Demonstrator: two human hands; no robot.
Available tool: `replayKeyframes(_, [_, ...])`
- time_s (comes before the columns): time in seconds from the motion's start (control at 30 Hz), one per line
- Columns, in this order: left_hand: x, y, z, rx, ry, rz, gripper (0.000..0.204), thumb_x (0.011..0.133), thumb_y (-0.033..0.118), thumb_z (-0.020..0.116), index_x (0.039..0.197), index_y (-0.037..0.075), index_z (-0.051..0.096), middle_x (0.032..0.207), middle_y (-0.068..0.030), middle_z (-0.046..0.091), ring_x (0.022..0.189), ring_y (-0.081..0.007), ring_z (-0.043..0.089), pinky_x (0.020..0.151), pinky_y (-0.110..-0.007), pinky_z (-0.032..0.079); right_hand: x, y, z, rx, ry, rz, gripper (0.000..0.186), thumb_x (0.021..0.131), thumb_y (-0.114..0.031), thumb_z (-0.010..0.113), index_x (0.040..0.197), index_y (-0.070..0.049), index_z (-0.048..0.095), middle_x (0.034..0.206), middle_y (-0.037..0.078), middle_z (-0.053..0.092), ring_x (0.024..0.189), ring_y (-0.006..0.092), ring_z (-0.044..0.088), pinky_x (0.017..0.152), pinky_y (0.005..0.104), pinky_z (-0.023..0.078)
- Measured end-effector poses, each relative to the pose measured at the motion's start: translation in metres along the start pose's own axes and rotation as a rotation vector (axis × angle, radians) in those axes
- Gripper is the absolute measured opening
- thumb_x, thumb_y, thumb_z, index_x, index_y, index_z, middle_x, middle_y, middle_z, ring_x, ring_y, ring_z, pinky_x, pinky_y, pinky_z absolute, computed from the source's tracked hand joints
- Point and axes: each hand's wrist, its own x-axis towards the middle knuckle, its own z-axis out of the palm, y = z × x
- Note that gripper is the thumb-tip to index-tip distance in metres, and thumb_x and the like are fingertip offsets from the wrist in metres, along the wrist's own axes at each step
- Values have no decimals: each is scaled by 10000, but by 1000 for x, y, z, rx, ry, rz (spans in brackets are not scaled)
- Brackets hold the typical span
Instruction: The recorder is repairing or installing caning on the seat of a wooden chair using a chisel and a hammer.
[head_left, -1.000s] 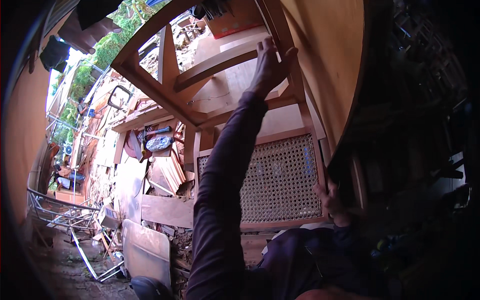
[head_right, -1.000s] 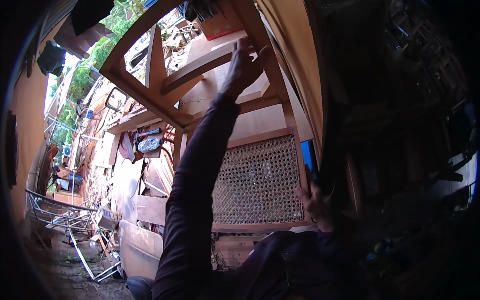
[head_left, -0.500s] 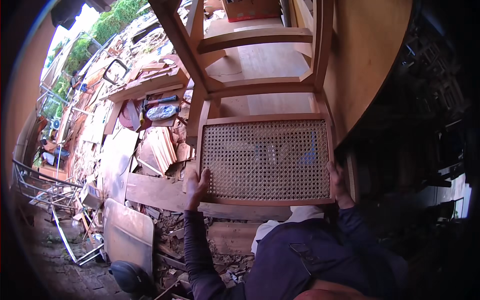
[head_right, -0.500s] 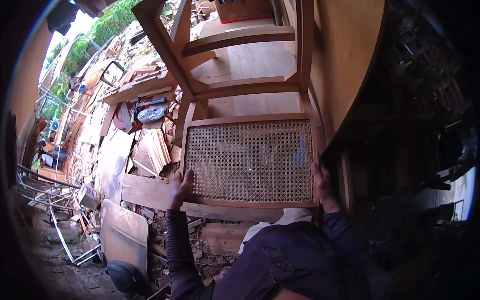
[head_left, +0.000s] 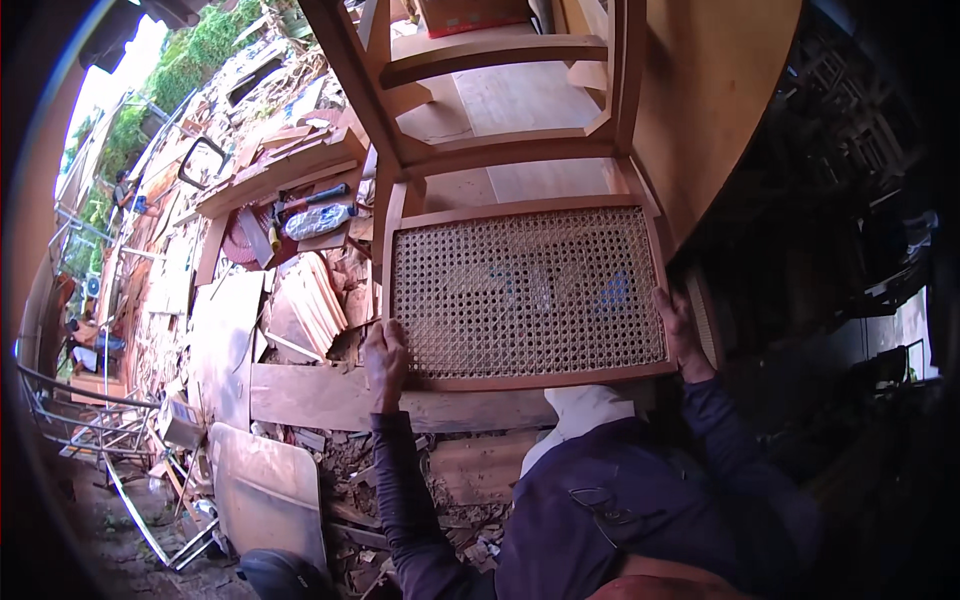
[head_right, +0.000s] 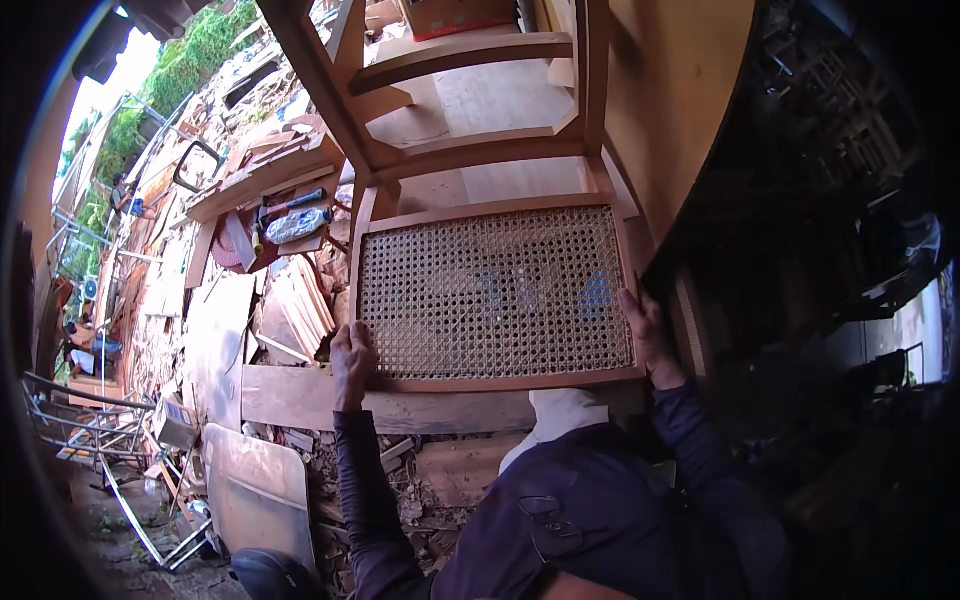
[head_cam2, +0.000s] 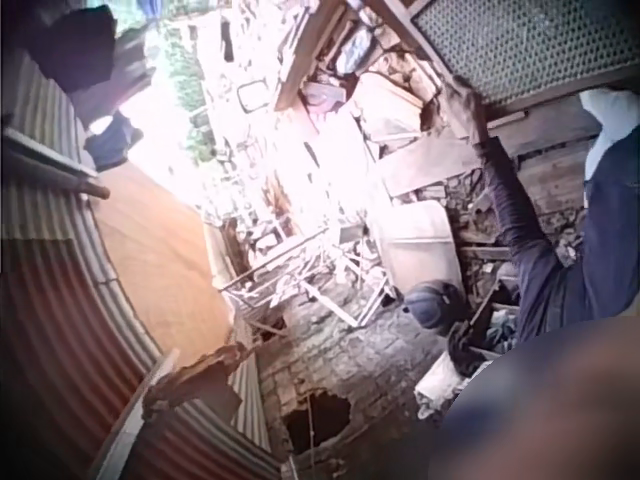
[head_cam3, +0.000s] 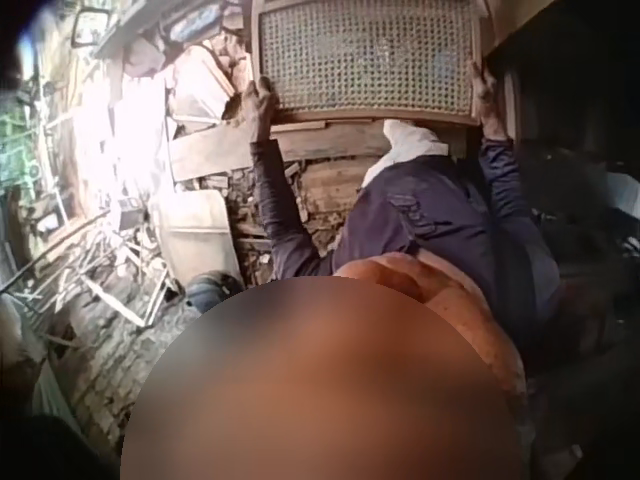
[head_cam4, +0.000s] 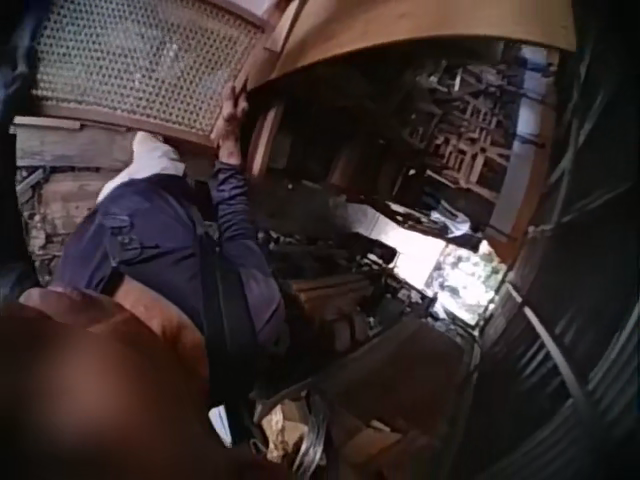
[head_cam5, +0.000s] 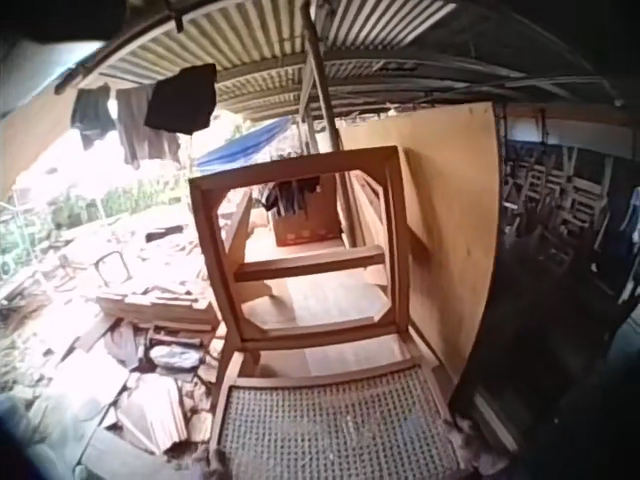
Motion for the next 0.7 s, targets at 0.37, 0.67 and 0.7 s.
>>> replayKeyframes(0.37, [110,-40,-34,-30,-23,-80,417,1133,326,497,948,-20,638,799,-230,663,728,-407,636,683,-526,471,69,-3,83,-23,19,-27,330,1100,-349,640,1228,-48,679,921,-58,571,836,60,503,733,257,427])
replayKeyframes(0.67, [201,-25,20,-28,52,-57,419,1111,332,523,975,-26,693,893,-259,706,846,-457,677,762,-544,496,216,1,71,-234,3,-279,386,1073,-321,652,1281,-1,707,1034,48,704,1000,117,628,902,312,512])
replayKeyframes(0.7, [209,-21,32,-49,50,-79,417,1110,330,524,970,-25,694,905,-263,708,859,-461,677,773,-547,499,228,5,68,-101,-28,-105,425,1059,-312,661,1350,-4,697,1122,92,739,1102,148,661,963,333,519])
